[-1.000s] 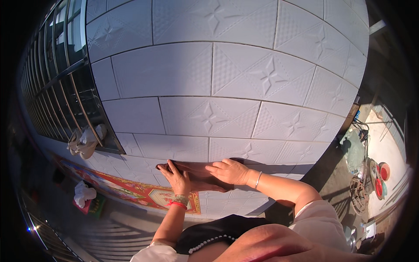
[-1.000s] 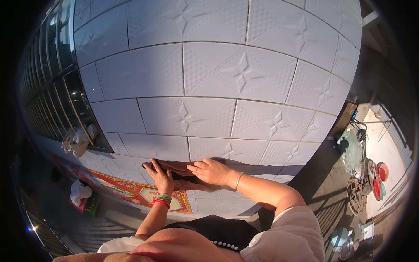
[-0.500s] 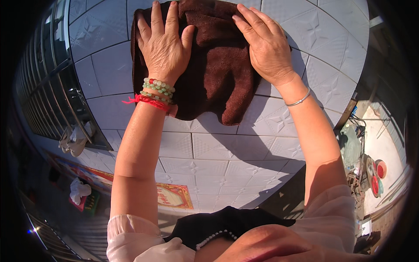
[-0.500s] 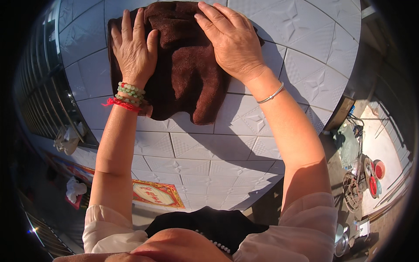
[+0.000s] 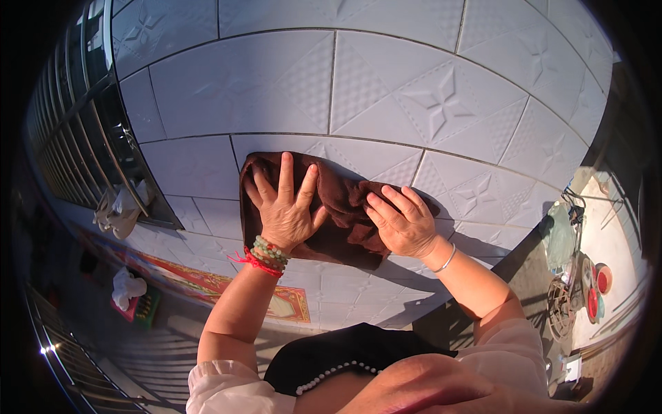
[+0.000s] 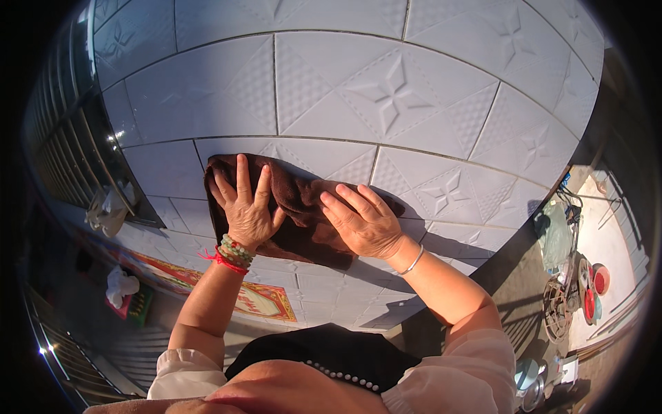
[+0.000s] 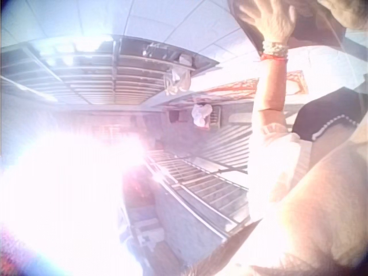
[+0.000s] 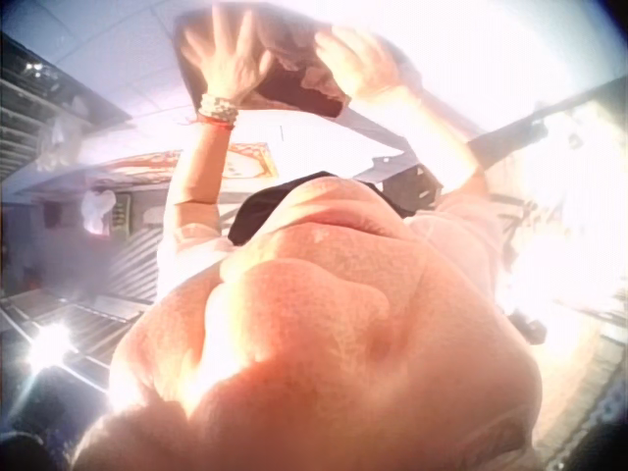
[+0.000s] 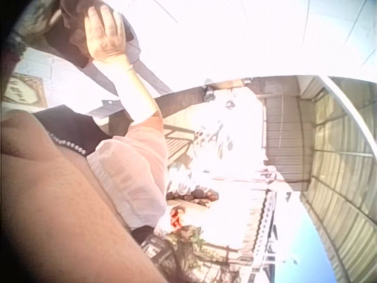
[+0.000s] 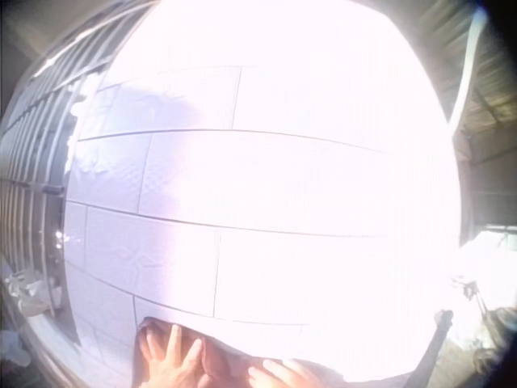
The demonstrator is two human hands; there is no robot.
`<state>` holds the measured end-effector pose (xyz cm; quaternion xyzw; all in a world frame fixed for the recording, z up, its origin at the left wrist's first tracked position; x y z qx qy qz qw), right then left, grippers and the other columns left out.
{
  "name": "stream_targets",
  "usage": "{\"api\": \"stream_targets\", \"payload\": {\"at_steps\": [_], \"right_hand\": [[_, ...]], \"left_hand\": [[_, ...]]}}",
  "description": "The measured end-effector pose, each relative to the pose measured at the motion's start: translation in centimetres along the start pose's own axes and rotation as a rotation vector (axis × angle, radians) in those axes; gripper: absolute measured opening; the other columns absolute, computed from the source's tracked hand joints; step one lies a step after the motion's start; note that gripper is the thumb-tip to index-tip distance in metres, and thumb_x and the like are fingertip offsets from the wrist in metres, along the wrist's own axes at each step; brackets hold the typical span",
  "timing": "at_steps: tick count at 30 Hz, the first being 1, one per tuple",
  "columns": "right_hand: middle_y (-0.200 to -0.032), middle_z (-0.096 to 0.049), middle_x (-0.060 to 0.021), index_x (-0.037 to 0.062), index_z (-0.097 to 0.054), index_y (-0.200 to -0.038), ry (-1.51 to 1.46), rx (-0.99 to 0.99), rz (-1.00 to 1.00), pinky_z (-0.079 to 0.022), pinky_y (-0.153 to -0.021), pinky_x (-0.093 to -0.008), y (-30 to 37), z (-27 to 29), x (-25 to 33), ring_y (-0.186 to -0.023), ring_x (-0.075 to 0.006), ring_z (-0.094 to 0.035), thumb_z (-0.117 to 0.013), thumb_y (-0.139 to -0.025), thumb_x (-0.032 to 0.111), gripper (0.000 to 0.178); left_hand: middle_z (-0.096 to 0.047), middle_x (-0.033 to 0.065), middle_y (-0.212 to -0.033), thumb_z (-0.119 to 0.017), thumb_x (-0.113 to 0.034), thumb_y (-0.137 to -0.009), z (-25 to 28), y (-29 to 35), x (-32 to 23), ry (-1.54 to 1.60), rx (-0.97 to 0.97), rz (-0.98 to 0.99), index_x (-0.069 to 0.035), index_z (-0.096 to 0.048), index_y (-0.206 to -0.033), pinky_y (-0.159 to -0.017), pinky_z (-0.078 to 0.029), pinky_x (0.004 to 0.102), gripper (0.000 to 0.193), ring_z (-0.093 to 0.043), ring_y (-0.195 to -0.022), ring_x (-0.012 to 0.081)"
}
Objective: The person wipes a tiled wall with a cloth and then uses chopsticks to stir and sort chopped chillies in several bowls on a table.
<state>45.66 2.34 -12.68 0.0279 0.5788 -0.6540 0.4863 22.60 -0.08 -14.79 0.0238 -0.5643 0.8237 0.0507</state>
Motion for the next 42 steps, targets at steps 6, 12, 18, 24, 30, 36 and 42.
{"api": "stream_targets", "payload": {"at_steps": [6, 12, 18, 24, 30, 36, 42], "right_hand": [[-0.124, -0.053, 0.0024, 0.0123, -0.064, -0.107, -0.202, 0.183, 0.170, -0.038, -0.102, -0.0340, 6.2, -2.7, 5.8, -0.120, -0.0178, -0.045, -0.056, -0.085, 0.019, 0.024], [-0.119, -0.054, 0.0009, 0.0093, -0.064, -0.101, -0.374, 0.253, 0.235, -0.039, -0.096, -0.0339, 8.9, -6.0, 11.4, -0.114, -0.0196, -0.046, -0.060, -0.077, 0.018, 0.026], [-0.109, -0.054, -0.0006, 0.0097, -0.064, -0.094, -0.425, 0.355, 0.250, -0.041, -0.072, -0.0297, 8.0, -8.3, 15.7, -0.093, -0.0182, -0.049, -0.059, -0.075, 0.016, 0.020], [-0.115, -0.057, -0.0027, 0.0088, -0.067, -0.091, -0.373, 0.313, 0.224, -0.043, -0.073, -0.0295, 2.4, -5.2, 11.1, -0.094, -0.0193, -0.050, -0.060, -0.075, 0.018, 0.019], [-0.113, -0.059, 0.0004, 0.0119, -0.066, -0.087, -0.021, -0.010, 0.135, -0.041, -0.075, -0.0295, -7.3, 0.5, 0.6, -0.092, -0.0163, -0.052, -0.067, -0.079, 0.018, 0.010], [-0.117, -0.060, 0.0006, 0.0145, -0.067, -0.100, 0.330, -0.273, 0.094, -0.043, -0.081, -0.0311, -16.2, 3.5, -8.3, -0.100, -0.0173, -0.054, -0.064, -0.076, 0.010, 0.025], [-0.133, -0.049, -0.0076, 0.0081, -0.061, -0.114, 0.163, -0.204, -0.048, -0.038, -0.103, -0.0415, -19.5, 0.9, -6.0, -0.123, -0.0251, -0.045, -0.069, -0.072, 0.018, 0.043]], "left_hand": [[-0.026, 0.0146, -0.148, -0.075, -0.040, -0.065, -3.4, 10.8, -0.1, 0.095, 0.138, -0.005, -0.037, -0.045, -0.133, -0.087, -0.023, 0.0761, 0.073, -0.031, -0.114, 0.0571], [-0.032, 0.0149, -0.144, -0.067, -0.028, -0.071, -5.4, 19.8, 0.3, 0.111, 0.212, 0.026, -0.035, -0.037, -0.137, -0.081, -0.030, 0.0737, 0.073, -0.039, -0.106, 0.0545], [-0.029, 0.0205, -0.146, -0.062, -0.023, -0.073, -5.8, 24.6, 1.3, 0.092, 0.296, 0.254, -0.026, -0.036, -0.140, -0.091, -0.027, 0.0712, 0.072, -0.035, -0.113, 0.0569], [-0.017, 0.0284, -0.148, -0.059, -0.015, -0.078, -4.7, 19.6, 0.5, 0.195, 0.099, 0.420, -0.009, -0.030, -0.142, -0.101, -0.022, 0.0672, 0.071, -0.017, -0.130, 0.0584], [-0.016, 0.0243, -0.150, -0.066, -0.026, -0.077, 0.4, 1.3, 1.7, 0.143, -0.075, 0.234, -0.014, -0.035, -0.143, -0.099, -0.021, 0.0675, 0.073, -0.019, -0.129, 0.0559], [-0.023, 0.0134, -0.150, -0.062, -0.042, -0.080, 6.5, -17.3, 5.2, 0.038, -0.412, -0.046, -0.026, -0.038, -0.142, -0.097, -0.025, 0.0672, 0.069, -0.026, -0.129, 0.0490], [-0.027, 0.0209, -0.147, -0.062, -0.034, -0.078, 8.9, -19.3, 8.4, -0.134, -0.381, -0.001, -0.015, -0.037, -0.142, -0.105, -0.019, 0.0615, 0.071, -0.024, -0.131, 0.0501]]}}
Point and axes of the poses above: each hand's wrist, its own y-axis away from the middle knuckle, its own z-axis out of the back of the hand, x = y × z, the point moved 2 cm from there along -y, towards the middle knuckle
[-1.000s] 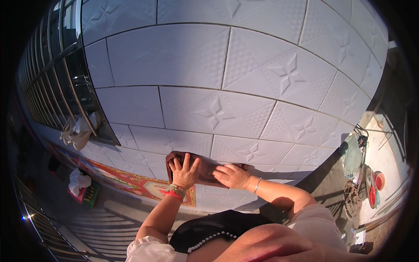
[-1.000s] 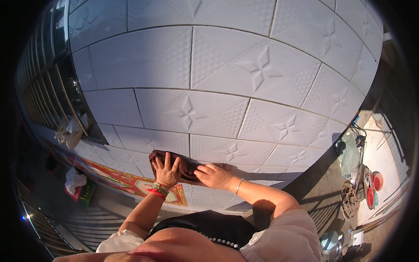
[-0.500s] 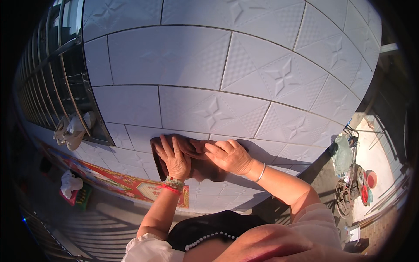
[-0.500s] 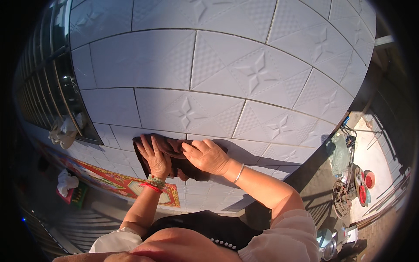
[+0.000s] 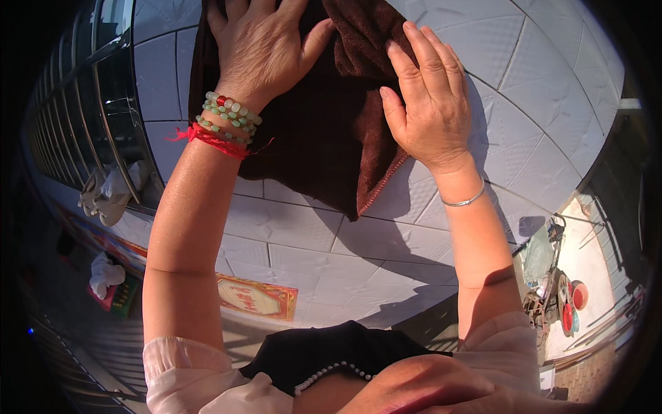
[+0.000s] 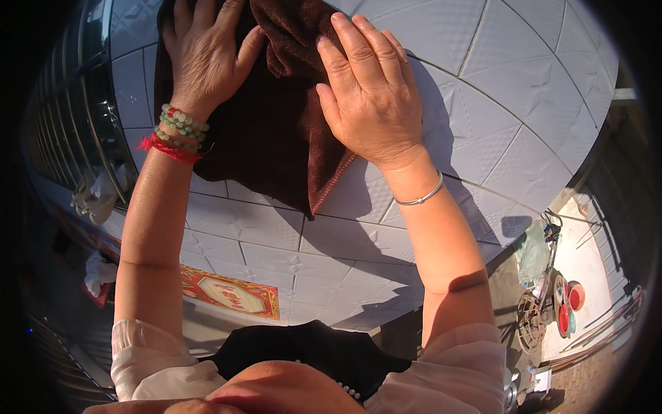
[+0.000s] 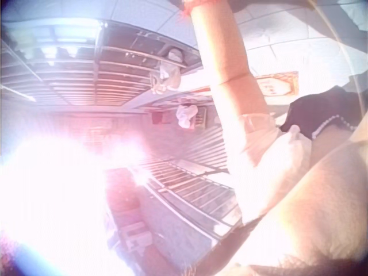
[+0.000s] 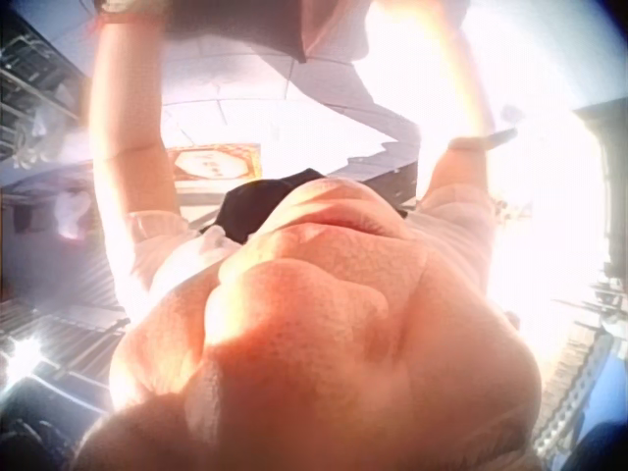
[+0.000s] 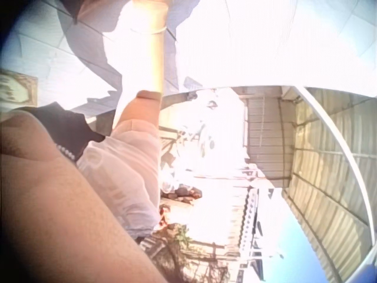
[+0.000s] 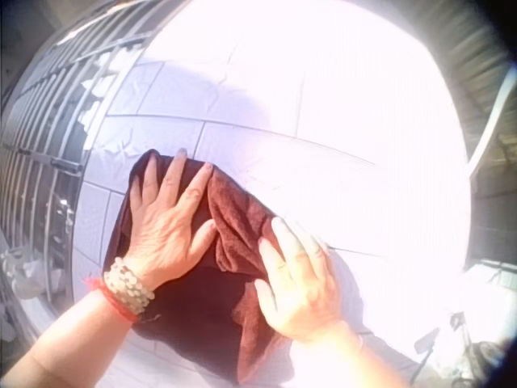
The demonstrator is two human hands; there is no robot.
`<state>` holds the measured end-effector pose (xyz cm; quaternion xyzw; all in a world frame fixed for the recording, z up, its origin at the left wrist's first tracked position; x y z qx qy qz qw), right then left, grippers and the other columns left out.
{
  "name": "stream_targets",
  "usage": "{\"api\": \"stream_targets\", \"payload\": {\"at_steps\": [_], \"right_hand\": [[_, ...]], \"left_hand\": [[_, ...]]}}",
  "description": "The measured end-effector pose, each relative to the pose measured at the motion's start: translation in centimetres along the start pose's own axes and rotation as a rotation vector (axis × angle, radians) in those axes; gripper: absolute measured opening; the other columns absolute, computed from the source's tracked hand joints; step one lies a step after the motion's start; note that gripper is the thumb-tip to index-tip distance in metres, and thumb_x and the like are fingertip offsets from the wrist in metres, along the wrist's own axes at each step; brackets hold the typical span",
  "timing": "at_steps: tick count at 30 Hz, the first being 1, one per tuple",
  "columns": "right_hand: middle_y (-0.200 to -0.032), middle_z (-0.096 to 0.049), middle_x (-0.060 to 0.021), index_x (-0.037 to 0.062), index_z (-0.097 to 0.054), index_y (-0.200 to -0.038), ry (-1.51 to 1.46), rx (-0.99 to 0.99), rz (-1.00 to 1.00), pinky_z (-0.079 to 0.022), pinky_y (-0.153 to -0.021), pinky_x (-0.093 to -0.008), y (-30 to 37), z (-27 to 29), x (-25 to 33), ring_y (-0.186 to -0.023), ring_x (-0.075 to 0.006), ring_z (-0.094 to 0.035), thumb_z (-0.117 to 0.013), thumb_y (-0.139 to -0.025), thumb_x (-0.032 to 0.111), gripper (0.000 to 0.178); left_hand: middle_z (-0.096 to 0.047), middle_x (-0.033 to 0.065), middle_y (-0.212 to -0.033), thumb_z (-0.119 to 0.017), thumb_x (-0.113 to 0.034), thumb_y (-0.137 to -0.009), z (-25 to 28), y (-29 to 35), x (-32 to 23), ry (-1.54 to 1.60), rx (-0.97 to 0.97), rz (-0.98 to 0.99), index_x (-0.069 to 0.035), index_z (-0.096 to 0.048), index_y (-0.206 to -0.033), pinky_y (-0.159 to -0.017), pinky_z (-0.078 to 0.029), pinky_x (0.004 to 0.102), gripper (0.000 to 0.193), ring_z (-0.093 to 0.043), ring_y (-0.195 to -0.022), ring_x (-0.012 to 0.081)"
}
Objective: The person wipes a tiled wall with a cloth and then uses chopsticks to stir and sort chopped chillies in several bowls on a table.
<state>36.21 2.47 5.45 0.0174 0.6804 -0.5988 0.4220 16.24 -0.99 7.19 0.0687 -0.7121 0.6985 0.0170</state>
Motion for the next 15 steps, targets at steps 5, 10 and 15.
{"api": "stream_targets", "payload": {"at_steps": [5, 10, 15], "right_hand": [[-0.133, -0.049, -0.0082, 0.0082, -0.061, -0.115, -0.119, 0.010, 0.030, -0.037, -0.104, -0.0411, -0.1, -1.9, 3.8, -0.123, -0.0255, -0.046, -0.071, -0.071, 0.021, 0.047], [-0.131, -0.053, -0.0063, 0.0093, -0.064, -0.112, -0.212, 0.064, 0.074, -0.037, -0.105, -0.0394, 0.9, -3.3, 8.3, -0.122, -0.0236, -0.048, -0.061, -0.080, 0.021, 0.034], [-0.126, -0.057, -0.0035, 0.0111, -0.067, -0.107, -0.260, 0.106, 0.192, -0.038, -0.103, -0.0376, 4.3, -4.9, 13.7, -0.117, -0.0213, -0.051, -0.053, -0.087, 0.020, 0.026]], "left_hand": [[-0.025, 0.0205, -0.148, -0.061, -0.030, -0.078, 0.6, 2.9, 3.0, 0.021, 0.070, 0.096, -0.016, -0.034, -0.143, -0.106, -0.018, 0.0602, 0.072, -0.022, -0.131, 0.0509], [-0.021, 0.0162, -0.151, -0.056, -0.039, -0.078, -0.5, 9.7, 7.3, -0.007, 0.009, 0.110, -0.023, -0.032, -0.145, -0.099, -0.020, 0.0660, 0.073, -0.024, -0.129, 0.0528], [-0.016, 0.0236, -0.151, -0.049, -0.039, -0.077, 0.4, 20.0, 8.3, 0.018, 0.146, 0.282, -0.009, -0.029, -0.145, -0.101, -0.018, 0.0651, 0.077, -0.020, -0.128, 0.0568]]}}
Point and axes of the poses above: each hand's wrist, its own y-axis away from the middle knuckle, its own z-axis out of the back of the hand, x = y × z, the point moved 2 cm from there along -y, towards the middle knuckle
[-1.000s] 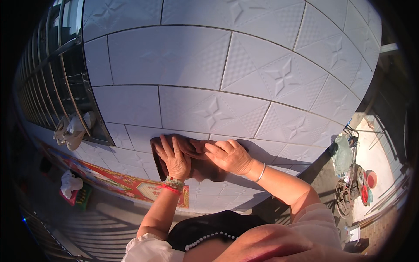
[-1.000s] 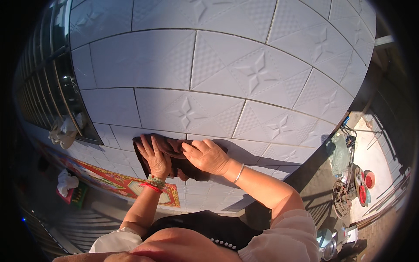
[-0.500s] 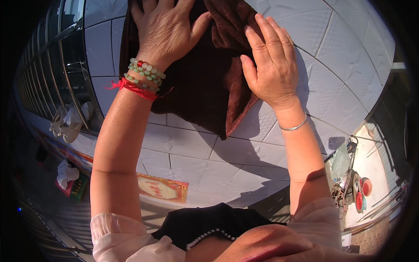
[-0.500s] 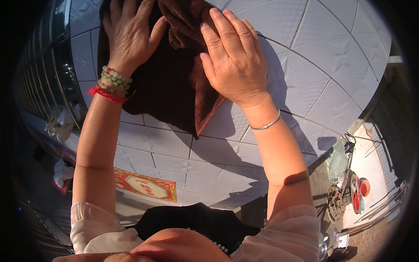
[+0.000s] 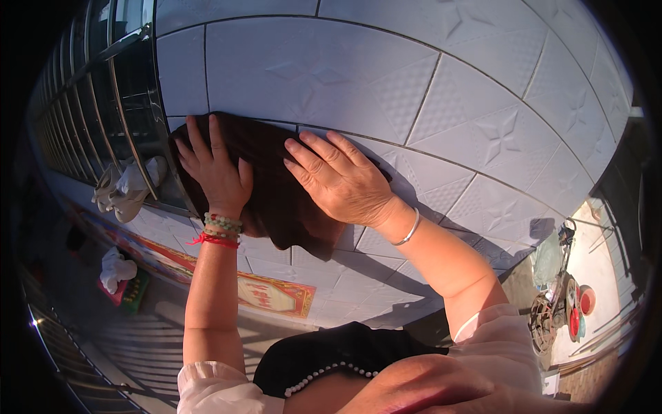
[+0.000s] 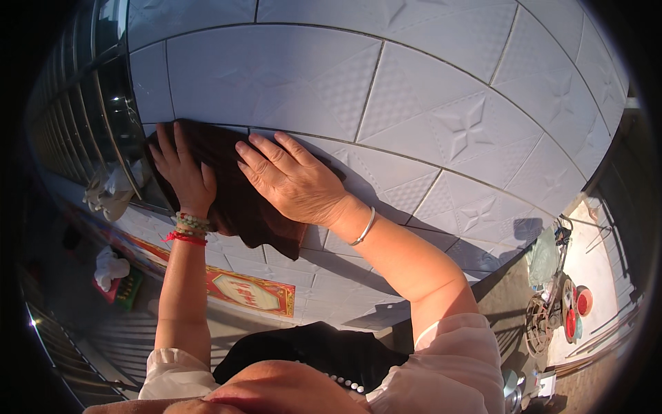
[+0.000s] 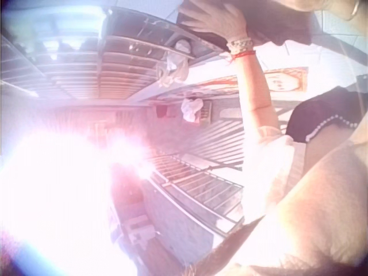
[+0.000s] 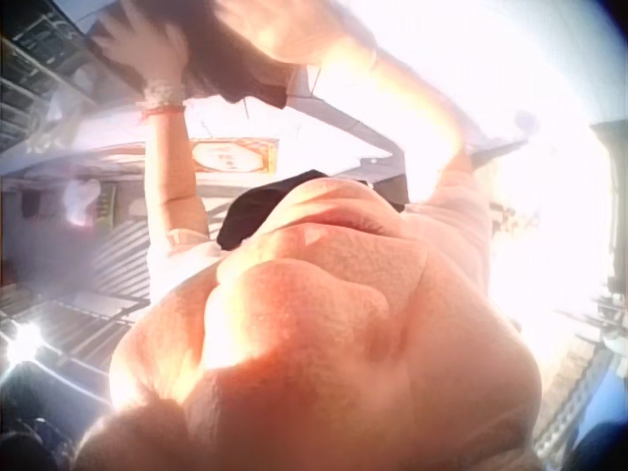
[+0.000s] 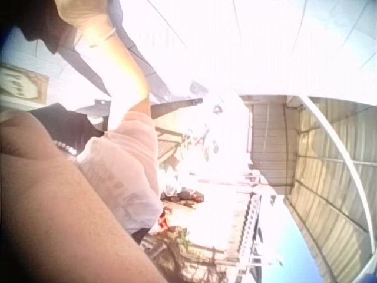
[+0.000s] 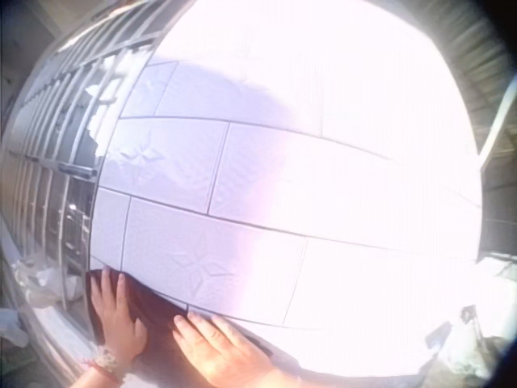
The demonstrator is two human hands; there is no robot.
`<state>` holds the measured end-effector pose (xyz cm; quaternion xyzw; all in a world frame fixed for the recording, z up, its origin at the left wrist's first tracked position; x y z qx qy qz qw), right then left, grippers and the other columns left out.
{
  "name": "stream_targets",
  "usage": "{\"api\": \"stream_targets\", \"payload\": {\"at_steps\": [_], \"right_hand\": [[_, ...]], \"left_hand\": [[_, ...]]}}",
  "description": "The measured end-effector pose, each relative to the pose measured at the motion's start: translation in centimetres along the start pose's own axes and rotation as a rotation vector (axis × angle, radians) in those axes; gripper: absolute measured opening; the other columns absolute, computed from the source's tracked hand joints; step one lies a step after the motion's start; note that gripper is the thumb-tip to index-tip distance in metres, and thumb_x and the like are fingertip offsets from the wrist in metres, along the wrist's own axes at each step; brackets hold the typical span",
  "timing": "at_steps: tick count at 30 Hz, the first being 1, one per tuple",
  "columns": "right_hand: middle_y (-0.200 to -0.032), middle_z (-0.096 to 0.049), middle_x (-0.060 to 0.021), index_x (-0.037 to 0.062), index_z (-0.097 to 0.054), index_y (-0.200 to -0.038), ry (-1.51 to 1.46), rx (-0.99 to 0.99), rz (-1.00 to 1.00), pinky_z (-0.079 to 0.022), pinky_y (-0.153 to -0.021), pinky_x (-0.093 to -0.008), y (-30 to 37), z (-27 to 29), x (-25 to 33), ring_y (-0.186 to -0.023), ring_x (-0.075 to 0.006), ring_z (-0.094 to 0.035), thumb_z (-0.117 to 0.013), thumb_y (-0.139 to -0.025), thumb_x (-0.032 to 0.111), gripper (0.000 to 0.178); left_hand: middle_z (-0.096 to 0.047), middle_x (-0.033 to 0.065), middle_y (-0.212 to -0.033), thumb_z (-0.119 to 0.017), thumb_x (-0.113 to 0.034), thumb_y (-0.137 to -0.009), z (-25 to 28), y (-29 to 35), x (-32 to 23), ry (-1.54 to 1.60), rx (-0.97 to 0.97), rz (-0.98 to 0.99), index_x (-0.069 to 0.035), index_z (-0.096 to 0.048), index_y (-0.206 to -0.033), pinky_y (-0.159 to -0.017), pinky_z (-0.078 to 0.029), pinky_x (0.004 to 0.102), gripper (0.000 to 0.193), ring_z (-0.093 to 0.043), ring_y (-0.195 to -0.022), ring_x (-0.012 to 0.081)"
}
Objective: The person wipes a tiled wall with a cloth and then uses chopsticks to stir and sort chopped chillies in several bowls on a table.
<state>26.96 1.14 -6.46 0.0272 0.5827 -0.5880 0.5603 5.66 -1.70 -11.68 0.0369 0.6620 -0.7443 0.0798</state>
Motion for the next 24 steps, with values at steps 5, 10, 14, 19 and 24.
{"api": "stream_targets", "payload": {"at_steps": [5, 10, 14, 19, 24], "right_hand": [[-0.126, -0.056, -0.0043, 0.0081, -0.065, -0.110, -0.170, 0.151, 0.112, -0.037, -0.104, -0.0384, 3.0, -2.5, 5.4, -0.121, -0.0205, -0.047, -0.049, -0.086, 0.021, 0.031], [-0.134, -0.050, -0.0033, 0.0090, -0.060, -0.117, -0.258, 0.251, 0.191, -0.034, -0.106, -0.0366, 8.1, -4.9, 10.7, -0.126, -0.0191, -0.043, -0.050, -0.087, 0.021, 0.034], [-0.139, -0.045, -0.0057, 0.0049, -0.056, -0.122, -0.383, 0.361, 0.211, -0.028, -0.111, -0.0384, 13.4, -6.4, 14.2, -0.129, -0.0203, -0.039, -0.049, -0.087, 0.021, 0.039], [-0.134, -0.049, -0.0048, 0.0048, -0.061, -0.115, -0.414, 0.384, 0.195, -0.038, -0.096, -0.0330, 16.3, -5.1, 14.3, -0.115, -0.0212, -0.046, -0.054, -0.084, 0.022, 0.036], [-0.125, -0.055, -0.0030, 0.0108, -0.068, -0.101, -0.396, 0.319, 0.117, -0.043, -0.078, -0.0274, 14.0, 1.0, 8.3, -0.103, -0.0182, -0.048, -0.058, -0.082, 0.018, 0.023]], "left_hand": [[-0.012, 0.0275, -0.150, -0.041, -0.041, -0.082, -0.4, 9.8, 2.7, 0.018, 0.103, 0.137, -0.002, -0.025, -0.144, -0.105, -0.016, 0.0621, 0.075, -0.014, -0.130, 0.0577], [-0.008, 0.0273, -0.151, -0.037, -0.046, -0.086, -0.6, 18.3, 2.9, 0.039, 0.270, 0.323, 0.000, -0.019, -0.145, -0.109, -0.012, 0.0599, 0.076, -0.006, -0.135, 0.0556], [-0.002, 0.0252, -0.153, -0.043, -0.028, -0.081, -0.2, 24.2, 1.4, 0.146, 0.378, 0.435, 0.000, -0.013, -0.146, -0.111, -0.010, 0.0572, 0.076, -0.002, -0.137, 0.0526], [0.000, 0.0247, -0.153, -0.046, -0.016, -0.078, 0.2, 27.1, -1.9, 0.280, 0.410, 0.552, -0.003, -0.010, -0.148, -0.112, -0.009, 0.0557, 0.080, -0.002, -0.138, 0.0498], [-0.003, 0.0252, -0.153, -0.050, -0.029, -0.085, 0.2, 23.1, -5.8, 0.317, 0.309, 0.469, -0.003, -0.014, -0.148, -0.111, -0.009, 0.0574, 0.077, -0.002, -0.138, 0.0510]]}}
Point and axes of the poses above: each hand's wrist, its own y-axis away from the middle knuckle, its own z-axis out of the back of the hand, x = y × z, the point moved 2 cm from there along -y, towards the middle knuckle
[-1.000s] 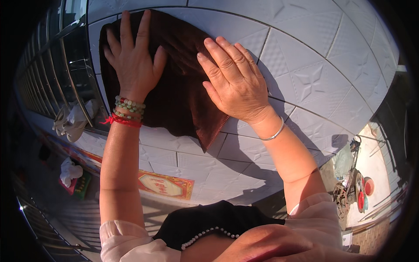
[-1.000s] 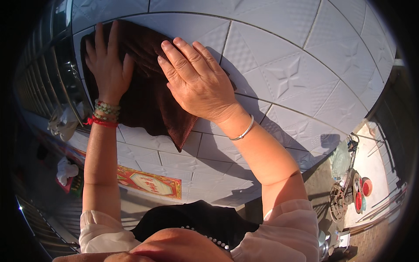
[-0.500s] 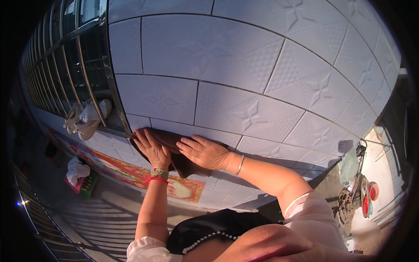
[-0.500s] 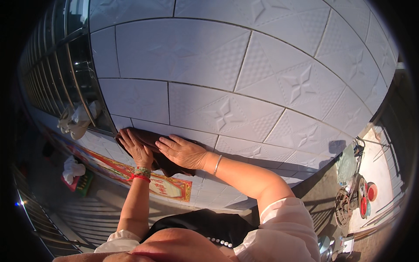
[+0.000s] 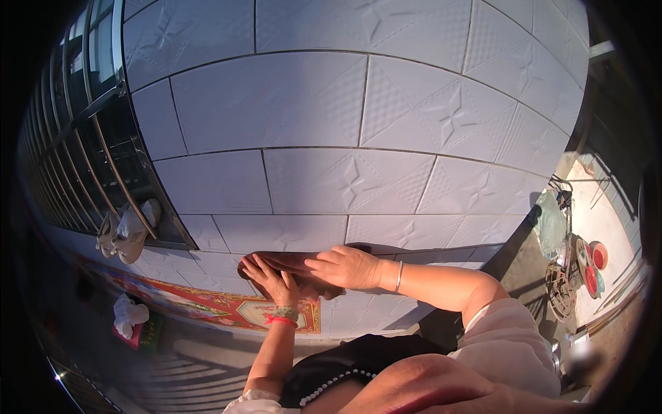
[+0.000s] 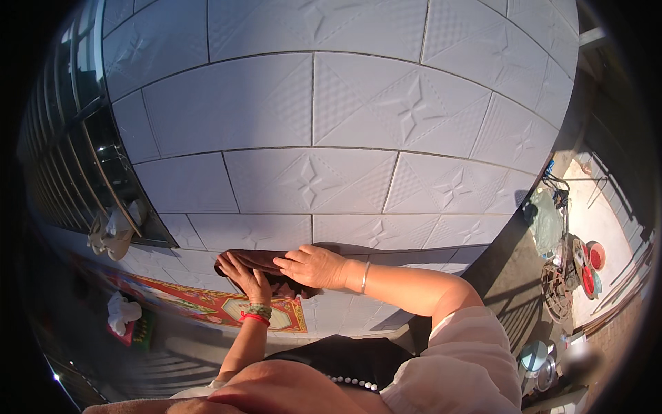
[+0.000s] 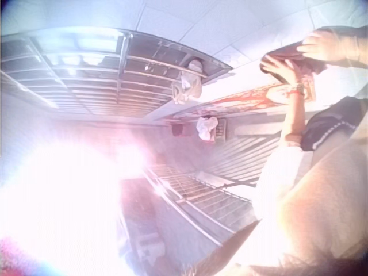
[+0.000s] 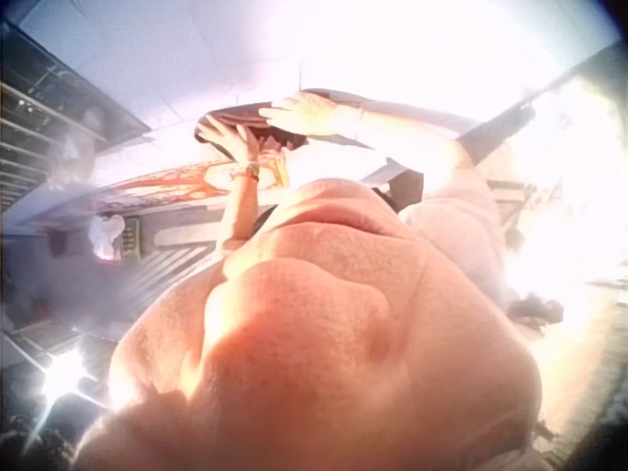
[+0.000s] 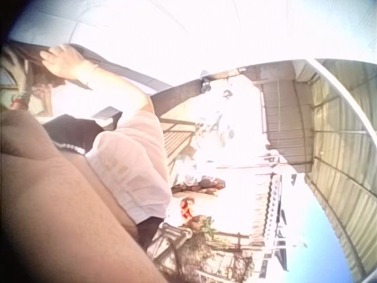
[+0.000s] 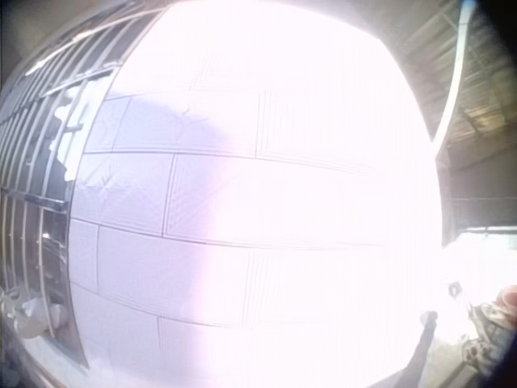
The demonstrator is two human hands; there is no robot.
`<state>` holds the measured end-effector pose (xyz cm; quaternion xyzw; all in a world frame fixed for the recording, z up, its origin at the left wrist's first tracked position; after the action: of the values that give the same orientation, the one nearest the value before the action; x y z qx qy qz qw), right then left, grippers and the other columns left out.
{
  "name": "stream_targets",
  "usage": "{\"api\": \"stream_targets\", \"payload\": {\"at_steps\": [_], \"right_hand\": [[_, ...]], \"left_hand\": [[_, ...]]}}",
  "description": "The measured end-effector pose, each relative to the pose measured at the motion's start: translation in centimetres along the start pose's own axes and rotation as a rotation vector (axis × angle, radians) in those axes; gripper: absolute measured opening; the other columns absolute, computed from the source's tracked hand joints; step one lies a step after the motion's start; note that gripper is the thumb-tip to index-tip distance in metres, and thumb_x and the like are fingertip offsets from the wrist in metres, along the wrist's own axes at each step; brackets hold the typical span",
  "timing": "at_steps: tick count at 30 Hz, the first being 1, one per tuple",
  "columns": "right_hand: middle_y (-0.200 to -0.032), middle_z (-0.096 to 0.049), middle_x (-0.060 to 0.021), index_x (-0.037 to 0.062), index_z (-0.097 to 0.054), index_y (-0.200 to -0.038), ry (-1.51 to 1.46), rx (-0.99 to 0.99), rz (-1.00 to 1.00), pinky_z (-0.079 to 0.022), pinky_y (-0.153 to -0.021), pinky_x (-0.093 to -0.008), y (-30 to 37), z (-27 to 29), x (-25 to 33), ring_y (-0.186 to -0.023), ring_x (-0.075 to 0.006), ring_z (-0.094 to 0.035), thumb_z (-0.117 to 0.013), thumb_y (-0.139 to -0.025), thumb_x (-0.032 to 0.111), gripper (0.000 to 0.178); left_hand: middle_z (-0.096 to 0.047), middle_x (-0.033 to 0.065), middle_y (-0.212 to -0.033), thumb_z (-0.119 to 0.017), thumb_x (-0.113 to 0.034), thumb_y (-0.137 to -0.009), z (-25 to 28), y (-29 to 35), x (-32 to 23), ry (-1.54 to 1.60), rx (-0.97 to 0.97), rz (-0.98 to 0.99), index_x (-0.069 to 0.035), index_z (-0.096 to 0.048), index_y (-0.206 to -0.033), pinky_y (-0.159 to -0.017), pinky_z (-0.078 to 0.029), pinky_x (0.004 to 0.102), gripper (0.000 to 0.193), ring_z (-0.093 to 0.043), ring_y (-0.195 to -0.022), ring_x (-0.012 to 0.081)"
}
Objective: The person wipes a tiled wall with a cloth and then uses chopsticks to stir and sort chopped chillies in several bowls on a table.
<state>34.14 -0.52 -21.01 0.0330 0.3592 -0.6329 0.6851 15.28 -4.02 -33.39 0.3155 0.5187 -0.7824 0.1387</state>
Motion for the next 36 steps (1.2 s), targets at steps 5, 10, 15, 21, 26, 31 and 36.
{"api": "stream_targets", "payload": {"at_steps": [5, 10, 15, 21, 26, 31, 36], "right_hand": [[-0.122, -0.056, 0.0018, 0.0120, -0.066, -0.101, 0.275, -0.110, -0.031, -0.043, -0.080, -0.0263, 0.6, 11.0, -7.1, -0.103, -0.0144, -0.050, -0.060, -0.082, 0.017, 0.020], [-0.125, -0.055, 0.0009, 0.0162, -0.064, -0.110, 0.657, -0.172, -0.117, -0.044, -0.083, -0.0273, 1.1, 21.1, -14.4, -0.103, -0.0155, -0.051, -0.061, -0.079, 0.014, 0.031], [-0.127, -0.055, -0.0033, 0.0141, -0.062, -0.114, 0.686, -0.433, -0.320, -0.045, -0.092, -0.0342, 2.0, 24.6, -19.0, -0.107, -0.0214, -0.053, -0.061, -0.077, 0.004, 0.039], [-0.124, -0.057, -0.0071, 0.0111, -0.066, -0.101, 0.549, -0.335, -0.347, -0.038, -0.104, -0.0439, 5.3, 19.7, -14.7, -0.119, -0.0244, -0.051, -0.056, -0.085, 0.014, 0.020], [-0.124, -0.058, -0.0056, 0.0114, -0.066, -0.105, 0.461, -0.238, -0.373, -0.035, -0.107, -0.0417, 8.8, 14.2, -10.4, -0.121, -0.0229, -0.050, -0.054, -0.088, 0.020, 0.023], [-0.126, -0.055, -0.0026, 0.0154, -0.066, -0.105, 0.309, -0.203, -0.334, -0.031, -0.110, -0.0412, 11.6, 8.2, -6.0, -0.124, -0.0214, -0.047, -0.058, -0.087, 0.023, 0.021], [-0.126, -0.052, -0.0015, 0.0169, -0.063, -0.105, 0.192, -0.024, -0.297, -0.026, -0.112, -0.0420, 13.5, 2.9, -1.7, -0.127, -0.0201, -0.042, -0.053, -0.086, 0.022, 0.022]], "left_hand": [[-0.010, 0.0279, -0.150, -0.056, -0.033, -0.086, 0.5, -8.7, -10.5, -0.059, -0.076, -0.316, -0.004, -0.027, -0.143, -0.107, -0.013, 0.0619, 0.070, -0.007, -0.134, 0.0558], [-0.013, 0.0247, -0.151, -0.069, -0.028, -0.074, 1.5, -19.2, -24.1, -0.039, -0.209, -0.654, -0.008, -0.031, -0.144, -0.107, -0.015, 0.0605, 0.082, -0.013, -0.136, 0.0495], [-0.020, 0.0193, -0.151, -0.058, -0.040, -0.084, 1.7, -24.3, -33.1, -0.188, -0.381, -0.764, -0.017, -0.035, -0.144, -0.104, -0.023, 0.0580, 0.067, -0.025, -0.132, 0.0470], [-0.019, 0.0173, -0.152, -0.064, -0.039, -0.074, 0.3, -20.3, -30.7, -0.281, -0.223, -0.821, -0.023, -0.037, -0.143, -0.099, -0.026, 0.0613, 0.076, -0.024, -0.131, 0.0482], [-0.029, 0.0189, -0.148, -0.065, -0.044, -0.070, -2.0, -14.2, -24.7, -0.240, -0.110, -0.795, -0.028, -0.048, -0.136, -0.097, -0.019, 0.0663, 0.069, -0.033, -0.123, 0.0494], [-0.035, 0.0172, -0.145, -0.066, -0.040, -0.067, -3.5, -8.7, -18.4, -0.302, -0.015, -0.817, -0.032, -0.051, -0.131, -0.092, -0.022, 0.0662, 0.067, -0.040, -0.115, 0.0485], [-0.042, 0.0135, -0.136, -0.069, -0.051, -0.062, -3.8, -4.0, -13.0, -0.416, 0.126, -0.903, -0.030, -0.053, -0.126, -0.073, -0.037, 0.0599, 0.069, -0.046, -0.099, 0.0422]]}}
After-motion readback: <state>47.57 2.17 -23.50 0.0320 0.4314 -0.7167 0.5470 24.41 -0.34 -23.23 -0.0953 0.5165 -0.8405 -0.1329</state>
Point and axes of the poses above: each hand's wrist, its own y-axis away from the middle knuckle, its own z-axis out of the back of the hand, x = y × z, the point moved 2 cm from there along -y, towards the middle knuckle
